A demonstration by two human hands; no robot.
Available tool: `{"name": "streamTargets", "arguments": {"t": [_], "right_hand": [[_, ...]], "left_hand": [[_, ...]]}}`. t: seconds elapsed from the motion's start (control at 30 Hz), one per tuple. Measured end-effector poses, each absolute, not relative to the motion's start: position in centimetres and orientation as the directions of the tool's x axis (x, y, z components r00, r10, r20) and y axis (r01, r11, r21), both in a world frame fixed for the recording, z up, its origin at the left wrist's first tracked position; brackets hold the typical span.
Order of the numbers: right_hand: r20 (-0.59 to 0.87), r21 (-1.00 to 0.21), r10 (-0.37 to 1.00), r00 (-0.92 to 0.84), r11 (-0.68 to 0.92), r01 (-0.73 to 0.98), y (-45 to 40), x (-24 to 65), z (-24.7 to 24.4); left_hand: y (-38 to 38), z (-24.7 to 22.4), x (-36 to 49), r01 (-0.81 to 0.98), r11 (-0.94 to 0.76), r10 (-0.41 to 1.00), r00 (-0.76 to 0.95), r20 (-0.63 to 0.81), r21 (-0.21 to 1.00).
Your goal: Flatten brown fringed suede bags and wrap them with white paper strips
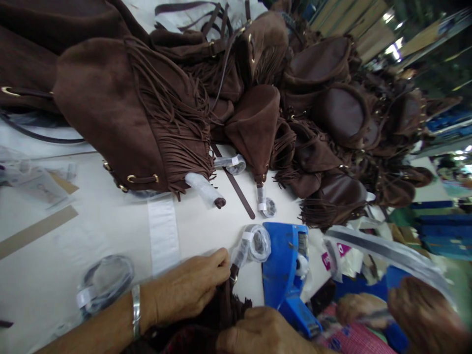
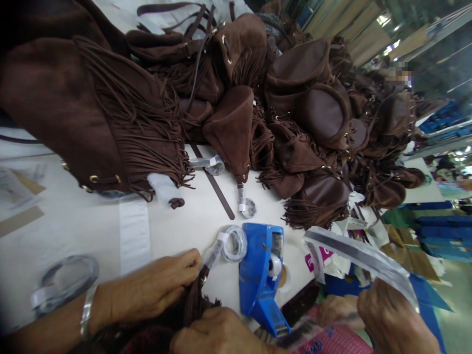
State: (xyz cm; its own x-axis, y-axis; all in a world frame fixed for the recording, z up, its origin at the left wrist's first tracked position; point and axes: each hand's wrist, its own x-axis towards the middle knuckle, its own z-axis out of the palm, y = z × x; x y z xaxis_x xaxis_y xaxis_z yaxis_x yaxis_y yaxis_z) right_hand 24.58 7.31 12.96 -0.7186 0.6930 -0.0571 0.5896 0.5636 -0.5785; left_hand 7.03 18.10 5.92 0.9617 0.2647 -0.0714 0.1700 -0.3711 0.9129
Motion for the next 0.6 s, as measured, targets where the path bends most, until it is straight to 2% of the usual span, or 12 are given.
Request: {"name": "streamTargets", "arguments": {"t": [0.6], "right_hand": [[-0.265,-0.643,0.429,-0.864,0.589,0.49,10.2,24.0,16.3]], "left_hand": [[18.7,5.3,8.1,0.214,-0.387,0.316,0.944,-0.089,0.897]]}}
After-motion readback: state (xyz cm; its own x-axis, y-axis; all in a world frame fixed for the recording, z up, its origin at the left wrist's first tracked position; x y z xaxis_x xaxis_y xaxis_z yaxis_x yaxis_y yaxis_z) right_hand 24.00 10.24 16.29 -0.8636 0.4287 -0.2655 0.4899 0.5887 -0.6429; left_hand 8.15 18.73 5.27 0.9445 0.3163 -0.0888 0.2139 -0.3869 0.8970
